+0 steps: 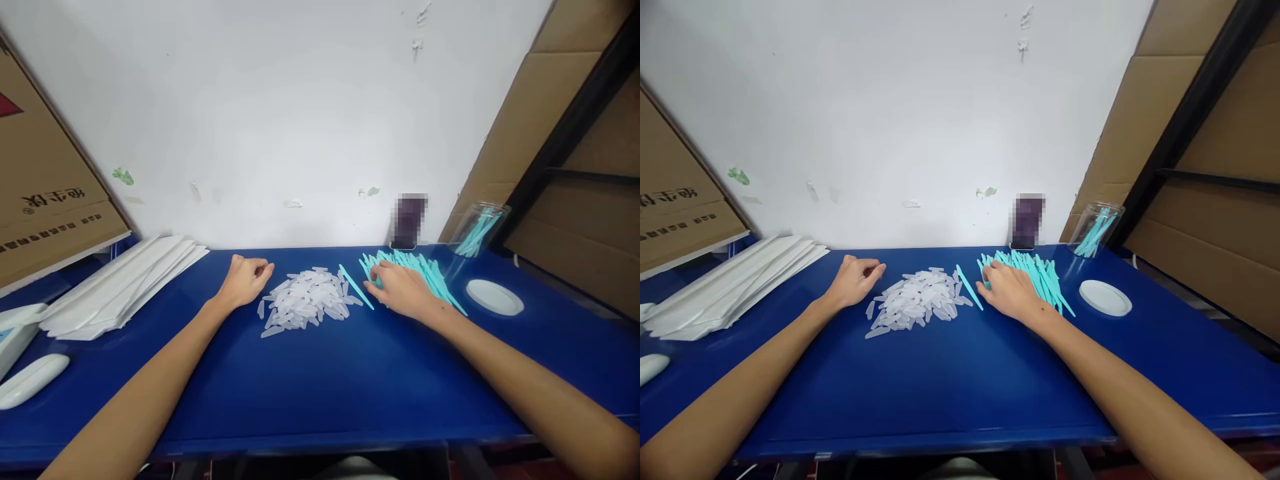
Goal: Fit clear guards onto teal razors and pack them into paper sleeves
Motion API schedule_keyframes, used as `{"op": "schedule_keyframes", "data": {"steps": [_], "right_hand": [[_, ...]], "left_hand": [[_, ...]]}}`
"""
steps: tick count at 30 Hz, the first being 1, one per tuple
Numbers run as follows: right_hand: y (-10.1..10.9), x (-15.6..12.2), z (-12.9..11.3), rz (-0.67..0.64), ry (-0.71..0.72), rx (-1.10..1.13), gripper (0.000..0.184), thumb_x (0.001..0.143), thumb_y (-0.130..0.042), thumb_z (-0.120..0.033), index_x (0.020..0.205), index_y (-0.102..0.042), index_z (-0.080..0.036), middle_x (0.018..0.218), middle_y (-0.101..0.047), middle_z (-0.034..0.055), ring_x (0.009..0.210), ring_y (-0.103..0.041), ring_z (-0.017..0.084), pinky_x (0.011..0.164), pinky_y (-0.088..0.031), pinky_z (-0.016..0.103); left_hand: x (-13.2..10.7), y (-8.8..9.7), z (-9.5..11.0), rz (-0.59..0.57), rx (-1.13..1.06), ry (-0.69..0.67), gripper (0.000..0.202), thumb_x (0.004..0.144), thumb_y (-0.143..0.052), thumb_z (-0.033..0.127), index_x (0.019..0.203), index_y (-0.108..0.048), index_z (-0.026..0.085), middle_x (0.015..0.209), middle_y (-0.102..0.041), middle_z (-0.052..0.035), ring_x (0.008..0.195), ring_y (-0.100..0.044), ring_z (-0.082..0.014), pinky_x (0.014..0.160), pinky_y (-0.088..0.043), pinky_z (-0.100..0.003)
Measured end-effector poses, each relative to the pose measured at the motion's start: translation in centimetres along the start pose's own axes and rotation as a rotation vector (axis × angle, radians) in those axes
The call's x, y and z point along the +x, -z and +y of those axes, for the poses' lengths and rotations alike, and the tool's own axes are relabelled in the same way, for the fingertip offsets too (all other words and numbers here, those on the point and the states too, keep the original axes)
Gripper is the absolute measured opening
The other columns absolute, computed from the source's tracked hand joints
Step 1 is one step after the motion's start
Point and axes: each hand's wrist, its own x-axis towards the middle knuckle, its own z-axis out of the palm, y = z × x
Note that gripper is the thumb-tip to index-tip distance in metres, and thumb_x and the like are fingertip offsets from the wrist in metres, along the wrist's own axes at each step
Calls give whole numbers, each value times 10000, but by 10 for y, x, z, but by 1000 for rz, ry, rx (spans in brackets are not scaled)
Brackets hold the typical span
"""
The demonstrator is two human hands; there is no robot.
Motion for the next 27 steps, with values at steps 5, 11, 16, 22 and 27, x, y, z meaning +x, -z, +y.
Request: {"op": "schedule_keyframes", "data": {"steps": [5, 11, 16, 22, 27], "right_hand": [[-3, -2, -9, -37, 76, 66, 288, 989, -479, -410, 951, -681, -208, 1036, -682, 82, 807, -657, 214, 646, -382, 313], [-4, -1, -11, -50, 33, 90, 275, 968, -477, -353, 936, -693, -187, 1048, -689, 109, 834, -658, 240, 657, -375, 324], [-6, 2, -12, -101, -44, 130, 187, 878, -563, -307, 789, -679, -190, 805, -698, 89, 745, -641, 237, 590, -327, 313], [-1, 4, -12, -76, -84, 205, 197, 849, -553, -305, 701, -626, -197, 659, -641, 53, 651, -577, 207, 601, -321, 313], [19, -9, -13, 38, 21, 327, 177, 876, -517, -316, 792, -623, -201, 621, -545, -9, 628, -516, 161, 635, -339, 288]], "left_hand": [[0, 1, 7, -9, -66, 119, 435, 925, -429, 460, 566, -419, 215, 496, -413, 21, 496, -386, -149, 577, -274, -307], [1, -3, 9, -92, 68, 37, 508, 930, -411, 433, 479, -358, 206, 532, -458, -14, 540, -432, -159, 620, -270, -315], [1, 4, 7, -203, 46, 56, 445, 970, -408, 441, 642, -579, 193, 552, -493, 5, 524, -449, -156, 574, -278, -296], [-1, 7, 15, -196, 112, -210, 362, 1001, -410, 372, 917, -700, 172, 847, -664, -59, 736, -605, -198, 673, -408, -316], [-5, 9, 32, -83, 112, -334, 364, 1028, -393, 342, 1022, -704, 152, 931, -682, -78, 808, -624, -207, 714, -450, -333]]}}
